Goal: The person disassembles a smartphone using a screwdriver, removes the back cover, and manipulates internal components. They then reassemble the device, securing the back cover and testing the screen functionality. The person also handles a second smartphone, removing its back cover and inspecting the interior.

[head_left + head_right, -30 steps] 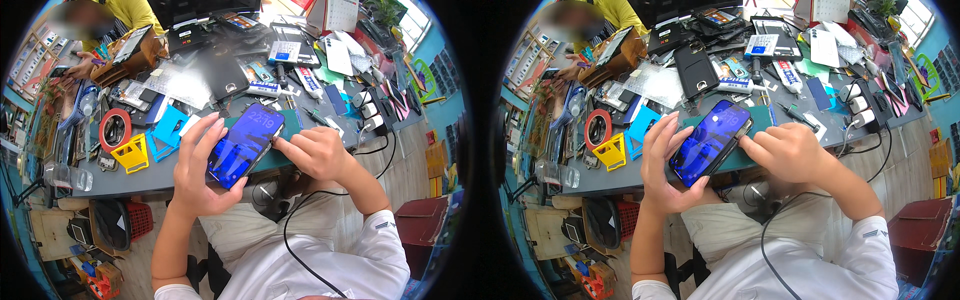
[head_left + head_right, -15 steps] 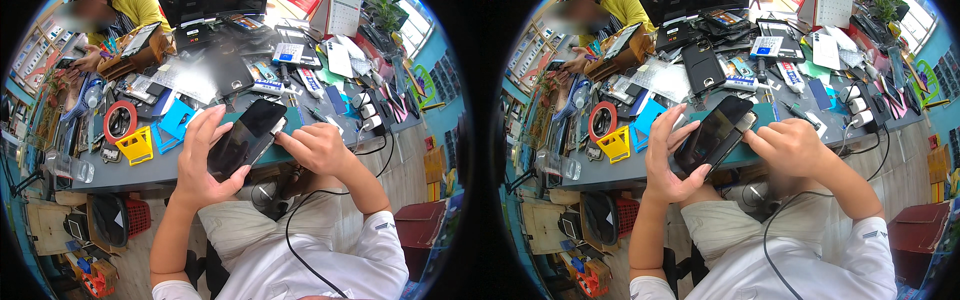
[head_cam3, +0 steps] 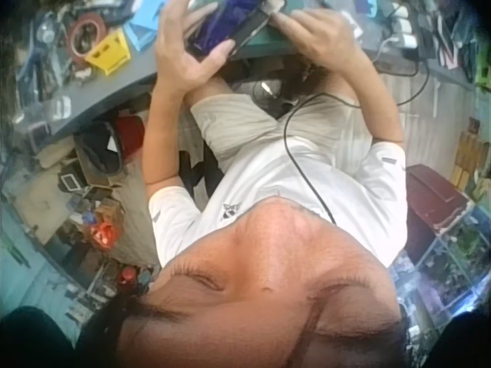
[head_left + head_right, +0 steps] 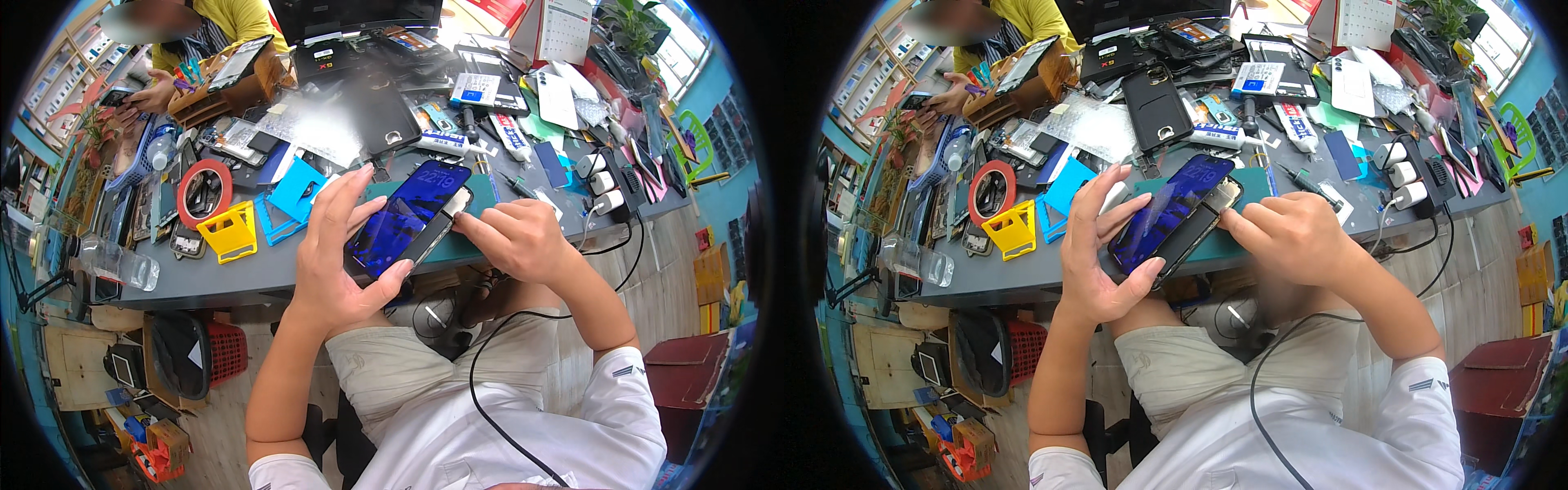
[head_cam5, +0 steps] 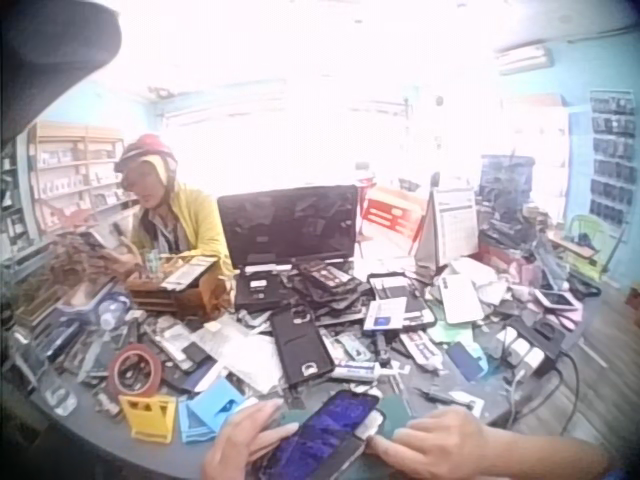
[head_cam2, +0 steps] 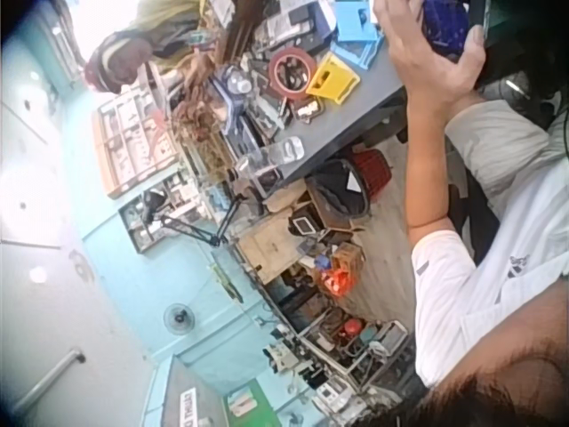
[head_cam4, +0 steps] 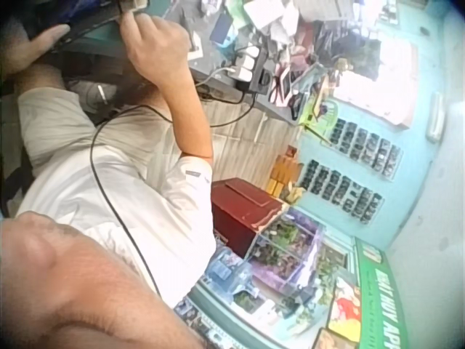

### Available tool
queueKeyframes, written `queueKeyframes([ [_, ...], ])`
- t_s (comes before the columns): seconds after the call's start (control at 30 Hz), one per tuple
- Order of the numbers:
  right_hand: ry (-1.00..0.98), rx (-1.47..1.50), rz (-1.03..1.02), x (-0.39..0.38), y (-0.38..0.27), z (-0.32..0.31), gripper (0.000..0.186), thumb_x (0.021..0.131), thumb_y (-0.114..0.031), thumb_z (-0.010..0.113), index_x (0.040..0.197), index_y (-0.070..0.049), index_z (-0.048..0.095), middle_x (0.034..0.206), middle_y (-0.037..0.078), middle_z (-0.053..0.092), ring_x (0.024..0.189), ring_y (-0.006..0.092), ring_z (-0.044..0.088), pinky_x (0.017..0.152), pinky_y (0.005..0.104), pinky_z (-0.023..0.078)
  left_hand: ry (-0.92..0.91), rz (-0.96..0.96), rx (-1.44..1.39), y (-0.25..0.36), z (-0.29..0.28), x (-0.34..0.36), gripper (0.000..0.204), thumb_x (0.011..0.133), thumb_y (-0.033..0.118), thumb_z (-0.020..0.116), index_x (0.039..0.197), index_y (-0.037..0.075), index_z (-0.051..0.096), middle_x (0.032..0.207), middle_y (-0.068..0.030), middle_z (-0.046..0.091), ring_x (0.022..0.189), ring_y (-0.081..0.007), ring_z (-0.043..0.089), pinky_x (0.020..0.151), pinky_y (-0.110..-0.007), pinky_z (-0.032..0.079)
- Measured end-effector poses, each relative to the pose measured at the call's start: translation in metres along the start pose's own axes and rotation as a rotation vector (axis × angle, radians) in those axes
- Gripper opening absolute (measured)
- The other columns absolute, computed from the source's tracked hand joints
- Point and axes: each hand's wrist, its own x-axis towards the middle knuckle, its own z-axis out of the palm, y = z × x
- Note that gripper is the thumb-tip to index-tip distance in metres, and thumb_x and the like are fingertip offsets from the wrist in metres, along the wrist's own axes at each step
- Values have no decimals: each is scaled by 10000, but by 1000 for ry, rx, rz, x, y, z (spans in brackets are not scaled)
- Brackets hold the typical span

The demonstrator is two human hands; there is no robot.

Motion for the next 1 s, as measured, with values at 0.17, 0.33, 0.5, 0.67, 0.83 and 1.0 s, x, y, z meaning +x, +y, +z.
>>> queueKeyframes([
  [0.17, 3, 15, 15, 2, -1, 0, 267, 839, -153, 746, 1093, -73, 723, 731, -20, 534, 609, 123, 621, 496, 308, 483, -21, -37, 31, -2, -4, -2, 992, 843, 209, 821, 1668, -13, 319, 1594, -287, 446, 1329, -402, 670, 1116, -475, 552],
  [0.33, 64, 121, 83, 16, -22, -12, 259, 855, -124, 819, 1093, -66, 735, 680, -6, 535, 553, 150, 612, 470, 331, 474, 8, -122, -165, -1, -2, -1, 795, 1039, 322, 670, 1670, -13, 322, 1591, -271, 454, 1327, -388, 666, 1136, -485, 534],
  [0.5, 32, 363, 100, 37, -53, -10, 303, 841, -54, 834, 1134, -97, 770, 744, 7, 570, 564, 173, 614, 476, 351, 458, 40, -40, -181, -10, -5, -1, 627, 1139, 333, 563, 1641, -7, 403, 1567, -269, 474, 1432, -349, 563, 1102, -455, 565],
  [0.67, -139, 353, -68, 62, -51, -11, 334, 817, -135, 727, 1139, -48, 729, 906, 45, 580, 708, 200, 704, 556, 357, 553, 36, 39, 23, -3, -12, 5, 551, 1176, 329, 475, 1598, -25, 474, 1523, -255, 532, 1389, -337, 579, 1084, -436, 563],
  [0.83, -223, 286, -238, 77, -44, -11, 224, 831, -161, 749, 1020, -41, 739, 830, 45, 555, 637, 172, 643, 495, 368, 512, 18, 30, 66, -4, -14, 5, 501, 1182, 295, 447, 1541, -35, 559, 1496, -242, 583, 1353, -354, 595, 1107, -421, 512],
  [1.0, -275, 177, -389, 87, -55, -13, 221, 771, -211, 703, 802, 7, 695, 769, 81, 553, 621, 196, 611, 482, 350, 486, 14, 27, 115, -7, -12, 7, 543, 1179, 332, 407, 1529, -46, 579, 1492, -248, 609, 1365, -387, 583, 1181, -428, 417],
])
